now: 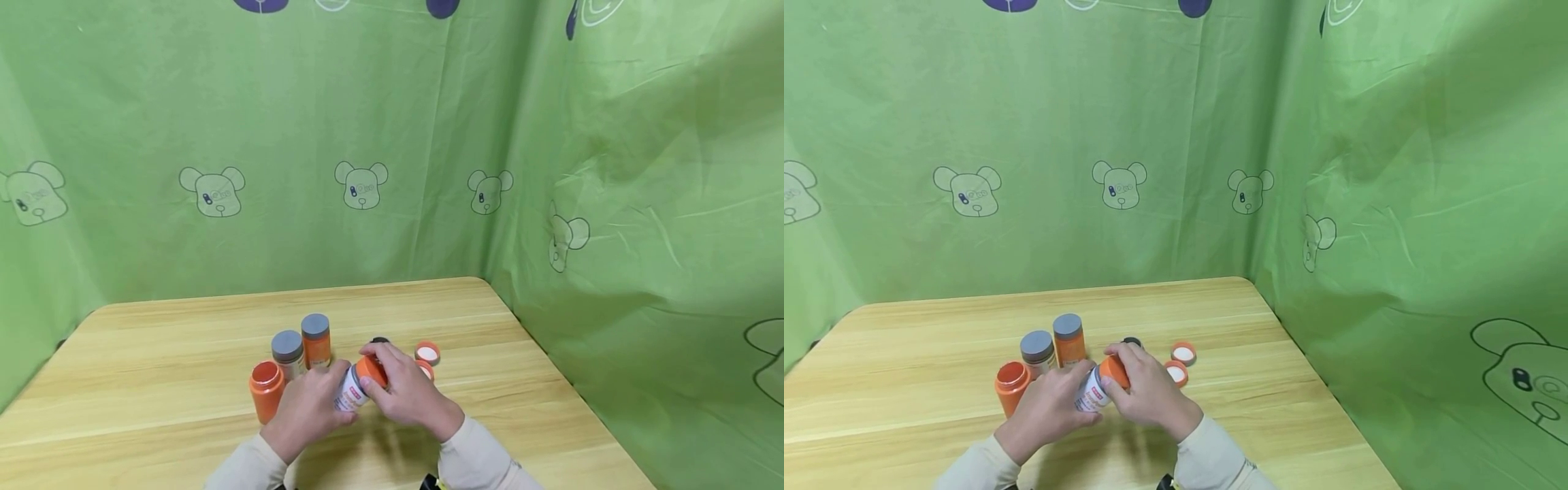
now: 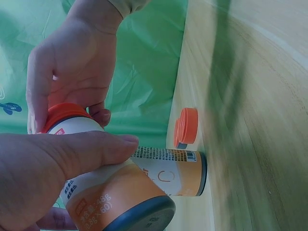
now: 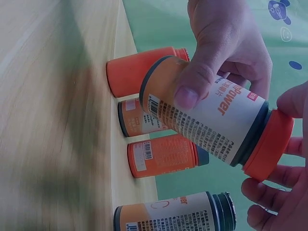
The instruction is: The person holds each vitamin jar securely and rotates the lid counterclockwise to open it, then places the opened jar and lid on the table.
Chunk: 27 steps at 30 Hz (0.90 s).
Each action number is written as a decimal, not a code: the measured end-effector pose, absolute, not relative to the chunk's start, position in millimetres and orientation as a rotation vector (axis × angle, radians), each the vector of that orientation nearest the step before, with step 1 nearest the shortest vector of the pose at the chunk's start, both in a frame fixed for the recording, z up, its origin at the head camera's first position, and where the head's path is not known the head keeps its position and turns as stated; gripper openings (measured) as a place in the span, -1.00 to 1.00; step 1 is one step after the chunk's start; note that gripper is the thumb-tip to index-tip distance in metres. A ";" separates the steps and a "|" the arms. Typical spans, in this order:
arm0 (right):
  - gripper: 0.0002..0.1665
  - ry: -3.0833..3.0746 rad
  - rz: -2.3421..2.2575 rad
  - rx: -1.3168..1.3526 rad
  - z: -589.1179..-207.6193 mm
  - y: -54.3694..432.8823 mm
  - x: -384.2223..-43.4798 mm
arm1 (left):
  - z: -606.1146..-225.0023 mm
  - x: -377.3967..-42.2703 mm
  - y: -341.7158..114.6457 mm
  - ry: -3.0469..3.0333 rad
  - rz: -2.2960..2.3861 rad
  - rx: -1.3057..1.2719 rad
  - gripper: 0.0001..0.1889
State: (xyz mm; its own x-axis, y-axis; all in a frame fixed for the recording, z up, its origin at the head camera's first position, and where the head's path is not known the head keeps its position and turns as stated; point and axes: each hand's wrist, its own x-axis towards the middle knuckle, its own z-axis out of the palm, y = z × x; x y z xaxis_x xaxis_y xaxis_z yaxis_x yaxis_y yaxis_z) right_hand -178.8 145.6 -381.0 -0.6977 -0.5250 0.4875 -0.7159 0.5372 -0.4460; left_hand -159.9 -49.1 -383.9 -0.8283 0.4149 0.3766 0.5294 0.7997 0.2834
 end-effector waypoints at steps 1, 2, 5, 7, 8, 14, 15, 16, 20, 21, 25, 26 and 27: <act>-0.56 -2.478 0.926 1.043 -381.0 146.0 -179.1 | -383.9 -159.8 -49.2 -2.690 -0.552 -0.725 -0.32; -0.56 -2.472 0.932 1.053 -381.0 146.4 -179.4 | -383.9 -159.8 -49.3 -2.689 -0.552 -0.726 -0.32; -0.56 -2.457 0.927 1.054 -381.7 146.8 -179.5 | -384.0 -159.5 -49.3 -2.683 -0.551 -0.725 -0.32; -0.54 -2.461 0.916 1.032 -382.0 146.6 -179.3 | -384.1 -159.5 -49.3 -2.678 -0.548 -0.726 -0.32; -0.53 -2.466 0.908 1.019 -382.2 146.3 -179.4 | -384.2 -159.5 -49.2 -2.677 -0.546 -0.727 -0.32; -0.50 -2.519 0.890 0.975 -383.1 145.6 -180.4 | -383.0 -159.0 -48.6 -2.677 -0.535 -0.733 -0.32; -0.50 -2.522 0.893 0.979 -382.9 145.7 -180.4 | -382.9 -158.9 -48.6 -2.677 -0.535 -0.734 -0.32; -0.49 -2.520 0.899 0.989 -382.8 145.8 -180.4 | -382.6 -158.8 -48.6 -2.676 -0.535 -0.735 -0.32; -0.49 -2.494 0.914 1.038 -382.0 146.6 -179.8 | -382.6 -158.6 -48.7 -2.668 -0.534 -0.739 -0.31; -0.48 -2.488 0.913 1.047 -381.9 146.8 -179.6 | -382.5 -158.5 -48.7 -2.667 -0.536 -0.739 -0.31; -0.49 -2.487 0.882 1.034 -381.3 146.8 -178.8 | -382.5 -158.6 -48.3 -2.672 -0.538 -0.735 -0.31; -0.49 -2.496 0.873 1.020 -381.1 146.7 -178.6 | -382.5 -158.6 -48.1 -2.674 -0.538 -0.734 -0.31; -0.49 -2.508 0.863 1.002 -380.9 146.5 -178.3 | -382.6 -158.5 -47.8 -2.677 -0.539 -0.733 -0.31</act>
